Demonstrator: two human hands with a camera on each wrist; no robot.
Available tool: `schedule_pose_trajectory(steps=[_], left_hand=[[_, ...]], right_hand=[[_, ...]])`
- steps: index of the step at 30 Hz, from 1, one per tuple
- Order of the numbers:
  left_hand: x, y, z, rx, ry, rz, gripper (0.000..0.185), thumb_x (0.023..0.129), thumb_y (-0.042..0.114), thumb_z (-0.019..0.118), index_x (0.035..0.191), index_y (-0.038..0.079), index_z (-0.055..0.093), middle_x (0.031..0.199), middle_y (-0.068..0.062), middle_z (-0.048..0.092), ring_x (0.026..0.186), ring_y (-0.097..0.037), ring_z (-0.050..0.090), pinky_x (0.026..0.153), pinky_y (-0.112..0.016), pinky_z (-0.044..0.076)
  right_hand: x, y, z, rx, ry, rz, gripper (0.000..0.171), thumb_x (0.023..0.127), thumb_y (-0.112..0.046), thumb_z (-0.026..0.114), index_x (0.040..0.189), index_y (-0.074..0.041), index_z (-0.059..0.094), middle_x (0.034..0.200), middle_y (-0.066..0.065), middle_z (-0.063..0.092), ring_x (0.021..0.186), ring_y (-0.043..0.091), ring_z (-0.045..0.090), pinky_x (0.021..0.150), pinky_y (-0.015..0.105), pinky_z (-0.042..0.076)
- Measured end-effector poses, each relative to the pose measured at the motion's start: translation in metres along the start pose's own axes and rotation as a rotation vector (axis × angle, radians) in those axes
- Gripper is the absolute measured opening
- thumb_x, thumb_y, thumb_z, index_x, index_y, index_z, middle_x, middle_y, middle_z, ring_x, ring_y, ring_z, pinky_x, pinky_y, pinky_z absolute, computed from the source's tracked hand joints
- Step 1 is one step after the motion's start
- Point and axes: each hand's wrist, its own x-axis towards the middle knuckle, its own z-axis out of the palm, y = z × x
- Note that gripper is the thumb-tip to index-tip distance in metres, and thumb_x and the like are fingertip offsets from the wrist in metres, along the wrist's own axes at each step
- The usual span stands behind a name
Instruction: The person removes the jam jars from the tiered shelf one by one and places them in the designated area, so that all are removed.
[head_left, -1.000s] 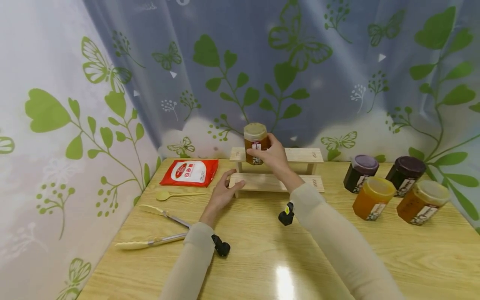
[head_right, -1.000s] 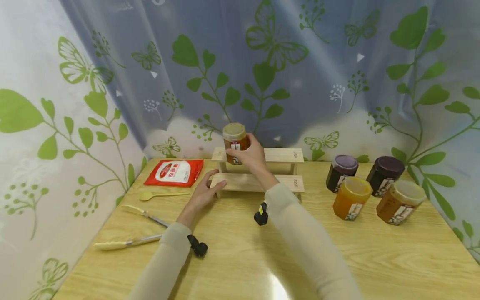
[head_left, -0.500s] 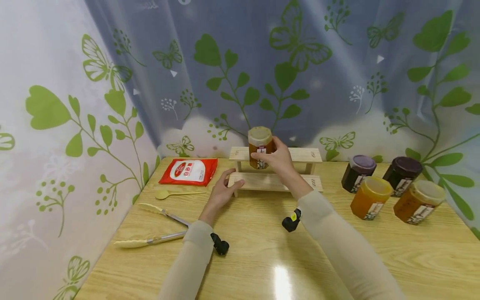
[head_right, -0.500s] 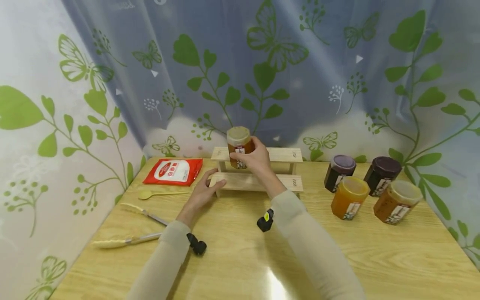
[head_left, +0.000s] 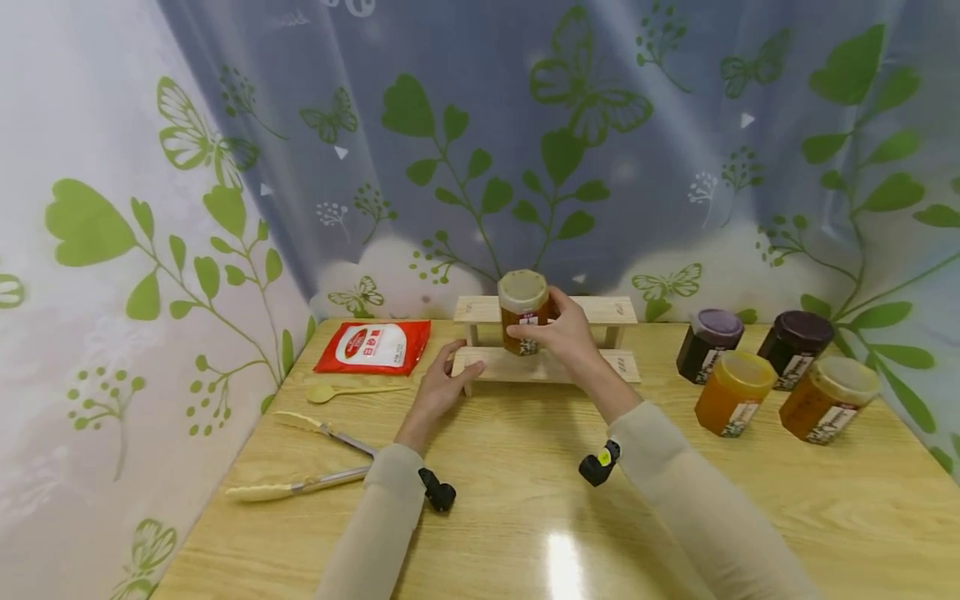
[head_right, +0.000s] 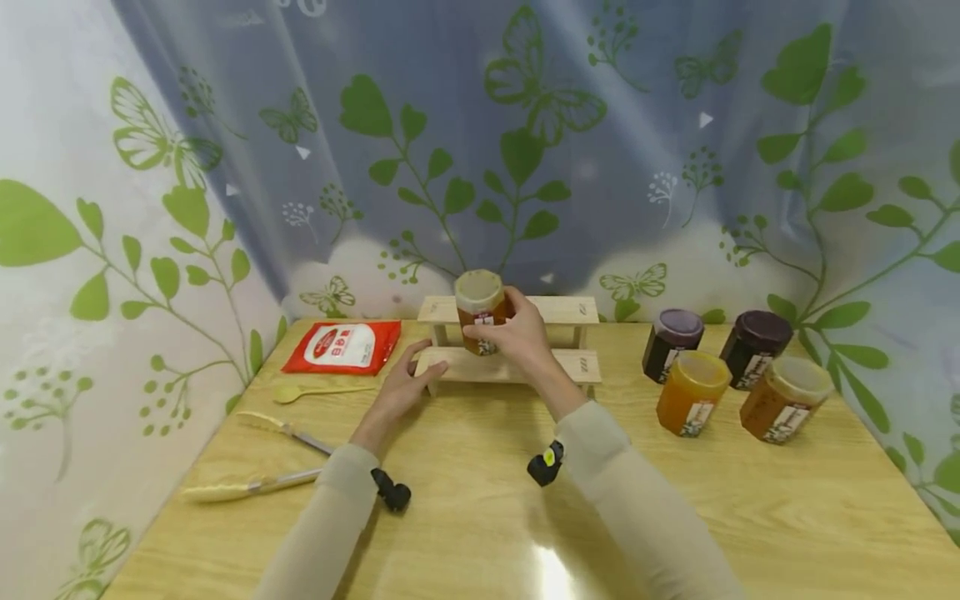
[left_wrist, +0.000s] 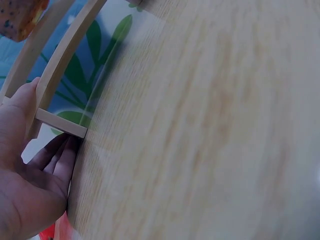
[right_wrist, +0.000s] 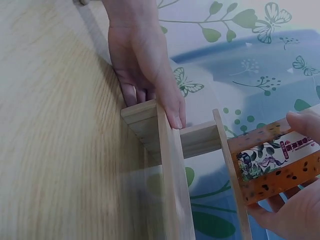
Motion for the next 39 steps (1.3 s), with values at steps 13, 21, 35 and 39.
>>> schedule_pose_trajectory(steps=[13,21,35,39], left_hand=[[0.002,-0.002,0.004,-0.067,-0.002,0.030,0.069,0.097,0.039,0.075,0.157,0.025,0.043,0.148,-0.018,0.058,0.125,-0.033,0.064,0.107,-0.050,0.048],[-0.002,0.000,0.003,-0.095,0.000,0.013,0.070,0.096,0.043,0.076,0.156,0.030,0.044,0.151,-0.016,0.056,0.129,-0.032,0.060,0.110,-0.051,0.044],[-0.002,-0.001,0.003,-0.109,-0.010,0.015,0.071,0.095,0.042,0.077,0.156,0.030,0.044,0.152,-0.015,0.054,0.130,-0.032,0.060,0.110,-0.051,0.045],[-0.003,0.001,0.002,-0.099,-0.004,0.005,0.070,0.095,0.043,0.077,0.155,0.031,0.044,0.153,-0.015,0.054,0.131,-0.032,0.059,0.112,-0.051,0.043]], right_hand=[[-0.021,0.019,-0.031,0.014,-0.012,0.077,0.083,0.085,-0.014,0.088,0.156,-0.014,0.046,0.150,0.013,0.054,0.138,0.033,0.049,0.116,0.056,0.037],[-0.039,0.031,-0.055,0.035,-0.018,0.117,0.083,0.087,-0.014,0.086,0.158,-0.011,0.042,0.151,0.016,0.050,0.139,0.035,0.046,0.113,0.055,0.040],[-0.088,0.043,-0.108,-0.011,-0.022,0.156,0.091,0.091,-0.017,0.083,0.163,-0.005,0.029,0.160,0.023,0.039,0.150,0.039,0.034,0.121,0.059,0.028],[-0.099,0.044,-0.123,-0.031,-0.005,0.166,0.094,0.091,-0.019,0.083,0.164,-0.005,0.025,0.161,0.024,0.037,0.151,0.039,0.032,0.121,0.059,0.027]])
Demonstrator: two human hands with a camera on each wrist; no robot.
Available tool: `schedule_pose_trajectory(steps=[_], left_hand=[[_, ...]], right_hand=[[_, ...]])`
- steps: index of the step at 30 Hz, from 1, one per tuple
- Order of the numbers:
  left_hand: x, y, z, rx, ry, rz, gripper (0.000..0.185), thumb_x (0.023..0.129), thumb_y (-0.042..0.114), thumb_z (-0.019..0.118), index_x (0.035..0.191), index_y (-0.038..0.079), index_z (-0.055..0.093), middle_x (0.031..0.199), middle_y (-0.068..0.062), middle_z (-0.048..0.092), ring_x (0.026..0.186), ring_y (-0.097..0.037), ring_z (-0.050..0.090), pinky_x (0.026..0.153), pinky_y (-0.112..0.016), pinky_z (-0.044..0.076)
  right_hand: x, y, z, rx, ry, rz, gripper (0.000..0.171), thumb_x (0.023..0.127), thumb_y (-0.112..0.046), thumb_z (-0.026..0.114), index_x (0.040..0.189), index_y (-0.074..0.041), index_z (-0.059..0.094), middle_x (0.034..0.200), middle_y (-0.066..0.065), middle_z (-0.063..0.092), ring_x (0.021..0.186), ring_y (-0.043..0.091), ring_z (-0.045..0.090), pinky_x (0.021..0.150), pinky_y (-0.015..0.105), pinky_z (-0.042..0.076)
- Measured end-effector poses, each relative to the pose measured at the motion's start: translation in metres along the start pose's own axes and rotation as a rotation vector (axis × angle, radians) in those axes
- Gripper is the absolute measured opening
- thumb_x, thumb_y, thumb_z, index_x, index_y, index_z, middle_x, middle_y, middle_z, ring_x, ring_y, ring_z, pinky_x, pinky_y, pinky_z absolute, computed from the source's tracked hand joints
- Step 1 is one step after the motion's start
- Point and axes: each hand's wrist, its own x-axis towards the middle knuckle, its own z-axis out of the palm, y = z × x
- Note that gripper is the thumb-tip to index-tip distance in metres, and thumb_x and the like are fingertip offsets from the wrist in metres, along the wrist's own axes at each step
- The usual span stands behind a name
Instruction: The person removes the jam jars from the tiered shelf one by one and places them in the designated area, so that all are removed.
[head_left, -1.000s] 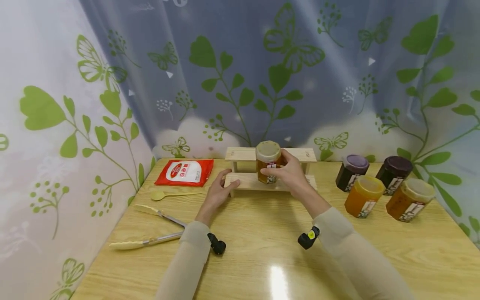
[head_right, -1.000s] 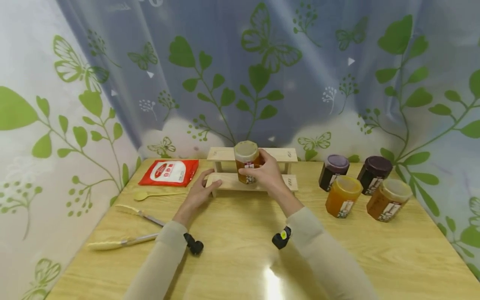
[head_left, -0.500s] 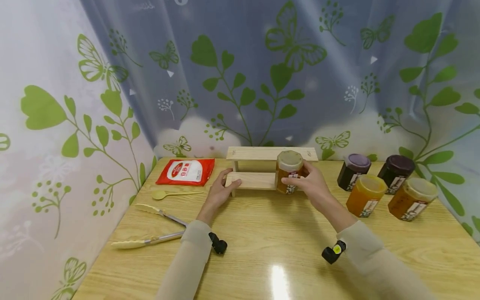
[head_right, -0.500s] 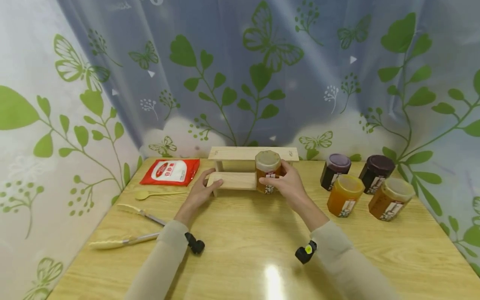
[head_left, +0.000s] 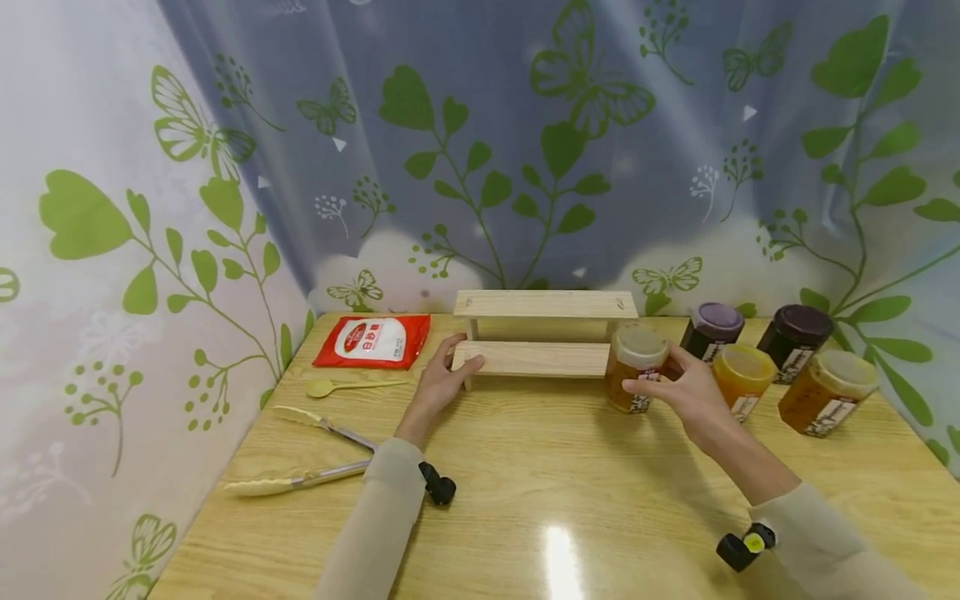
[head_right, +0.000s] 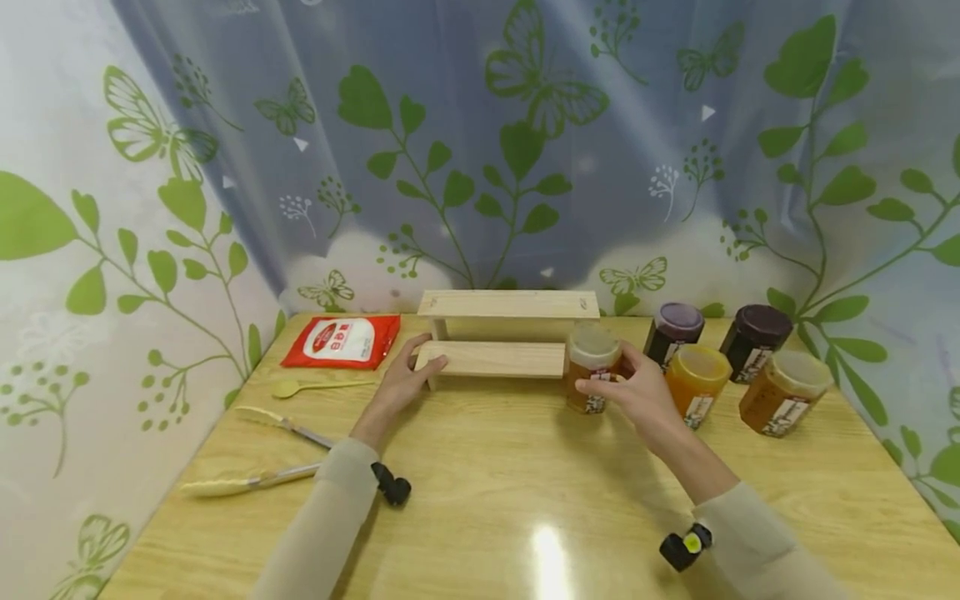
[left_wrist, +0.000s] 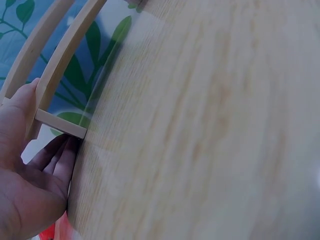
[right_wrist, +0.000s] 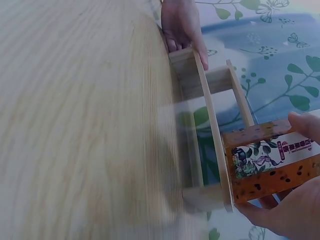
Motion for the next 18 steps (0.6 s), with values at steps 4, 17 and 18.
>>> schedule_pose_trajectory(steps=[4,17,18], left_hand=[[-0.002,0.002,0.001,0.021,0.001,0.007,0.070,0.095,0.044,0.076,0.156,0.030,0.044,0.153,-0.016,0.053,0.134,-0.032,0.057,0.114,-0.051,0.041],[0.000,-0.001,0.001,0.033,0.003,0.012,0.070,0.096,0.044,0.075,0.156,0.030,0.044,0.154,-0.016,0.053,0.134,-0.032,0.057,0.113,-0.052,0.042],[0.000,-0.001,0.001,0.036,0.005,0.012,0.070,0.095,0.045,0.075,0.156,0.030,0.044,0.154,-0.017,0.053,0.135,-0.032,0.056,0.113,-0.052,0.042]], right_hand=[[-0.013,0.004,-0.014,-0.030,0.008,0.009,0.098,0.093,-0.021,0.081,0.167,-0.007,0.018,0.162,0.024,0.035,0.150,0.039,0.033,0.119,0.053,0.035],[-0.057,0.025,-0.053,-0.149,0.033,0.003,0.089,0.097,-0.022,0.077,0.165,-0.004,0.023,0.126,-0.024,0.053,0.111,-0.011,0.051,0.087,0.012,0.048],[-0.059,0.026,-0.057,-0.156,0.038,0.000,0.089,0.097,-0.022,0.077,0.165,-0.003,0.023,0.124,-0.028,0.052,0.111,-0.013,0.050,0.087,0.012,0.047]])
